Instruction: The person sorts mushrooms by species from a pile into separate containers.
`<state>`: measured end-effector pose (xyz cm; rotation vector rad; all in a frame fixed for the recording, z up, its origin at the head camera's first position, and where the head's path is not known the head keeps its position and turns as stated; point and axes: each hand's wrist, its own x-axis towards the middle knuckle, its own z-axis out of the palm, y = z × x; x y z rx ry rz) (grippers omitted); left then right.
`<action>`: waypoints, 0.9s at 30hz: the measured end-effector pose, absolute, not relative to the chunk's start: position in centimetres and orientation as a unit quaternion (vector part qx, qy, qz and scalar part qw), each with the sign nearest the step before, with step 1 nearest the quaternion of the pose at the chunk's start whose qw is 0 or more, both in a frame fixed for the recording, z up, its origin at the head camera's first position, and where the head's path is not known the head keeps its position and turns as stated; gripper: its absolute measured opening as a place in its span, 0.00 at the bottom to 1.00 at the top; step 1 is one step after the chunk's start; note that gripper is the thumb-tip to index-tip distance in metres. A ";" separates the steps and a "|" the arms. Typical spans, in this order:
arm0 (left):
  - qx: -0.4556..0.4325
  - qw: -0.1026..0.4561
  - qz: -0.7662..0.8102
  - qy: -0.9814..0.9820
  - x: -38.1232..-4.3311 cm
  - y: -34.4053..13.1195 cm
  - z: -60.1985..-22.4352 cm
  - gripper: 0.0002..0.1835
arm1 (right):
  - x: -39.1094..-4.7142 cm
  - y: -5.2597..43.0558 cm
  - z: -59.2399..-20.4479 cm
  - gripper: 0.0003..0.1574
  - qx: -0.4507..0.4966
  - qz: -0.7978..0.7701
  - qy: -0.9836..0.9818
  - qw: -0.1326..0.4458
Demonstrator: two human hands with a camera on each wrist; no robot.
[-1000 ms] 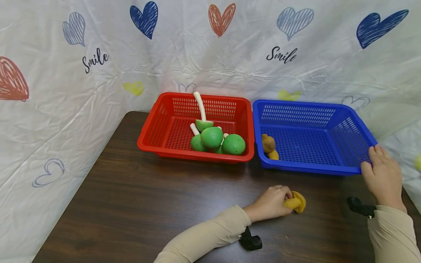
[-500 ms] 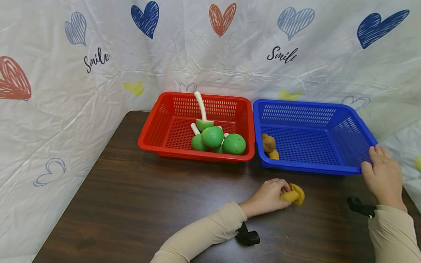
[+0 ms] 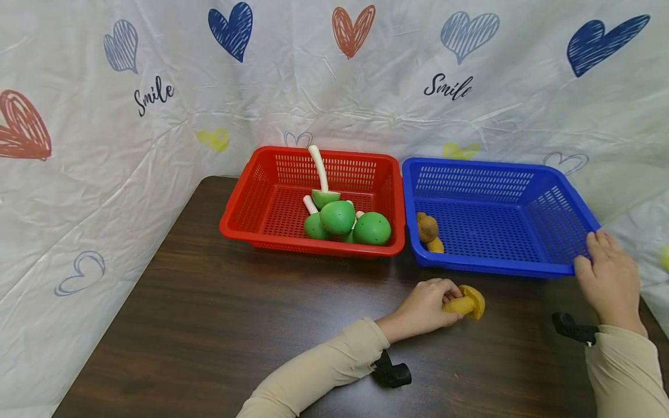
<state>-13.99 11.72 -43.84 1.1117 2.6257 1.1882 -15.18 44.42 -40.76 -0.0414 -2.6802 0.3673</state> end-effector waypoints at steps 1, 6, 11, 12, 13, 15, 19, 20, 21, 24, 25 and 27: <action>0.359 0.025 0.387 0.849 -14.0 11.7 -43.7 0.15 | -15.2 44.4 -40.7 0.34 -0.016 0.132 -0.967 0.215; 0.361 0.016 0.397 0.843 -14.0 11.5 -43.4 0.14 | -15.2 44.3 -40.7 0.34 -0.018 0.133 -0.968 0.214; 0.367 0.007 0.403 0.839 -14.0 11.4 -42.9 0.15 | -15.2 44.3 -40.6 0.34 -0.017 0.134 -0.967 0.214; 0.368 0.006 0.404 0.837 -14.0 11.3 -42.7 0.15 | -15.2 44.4 -40.6 0.34 -0.017 0.134 -0.968 0.213; 0.369 0.005 0.407 0.836 -14.0 11.3 -42.6 0.15 | -15.2 44.4 -40.6 0.34 -0.018 0.134 -0.968 0.211; 0.369 0.002 0.407 0.835 -14.0 11.2 -42.3 0.14 | -15.1 44.4 -40.6 0.34 -0.019 0.133 -0.969 0.208; 0.363 -0.001 0.409 0.837 -14.1 11.0 -41.8 0.14 | -15.1 44.4 -40.6 0.34 -0.017 0.134 -0.968 0.210; 0.362 -0.001 0.411 0.837 -14.1 10.9 -41.7 0.14 | -15.1 44.4 -40.7 0.34 -0.016 0.135 -0.968 0.211; 0.361 -0.001 0.413 0.836 -14.2 10.9 -41.7 0.14 | -15.1 44.4 -40.7 0.34 -0.016 0.136 -0.968 0.212; 0.357 -0.002 0.417 0.836 -14.3 10.8 -41.4 0.14 | -15.1 44.3 -40.7 0.34 -0.016 0.136 -0.967 0.213; 0.356 -0.001 0.421 0.834 -14.4 10.7 -41.3 0.13 | -15.1 44.3 -40.7 0.34 -0.015 0.136 -0.967 0.214; 0.352 0.002 0.429 0.832 -14.5 10.6 -40.9 0.13 | -15.1 44.3 -40.7 0.34 -0.017 0.135 -0.968 0.211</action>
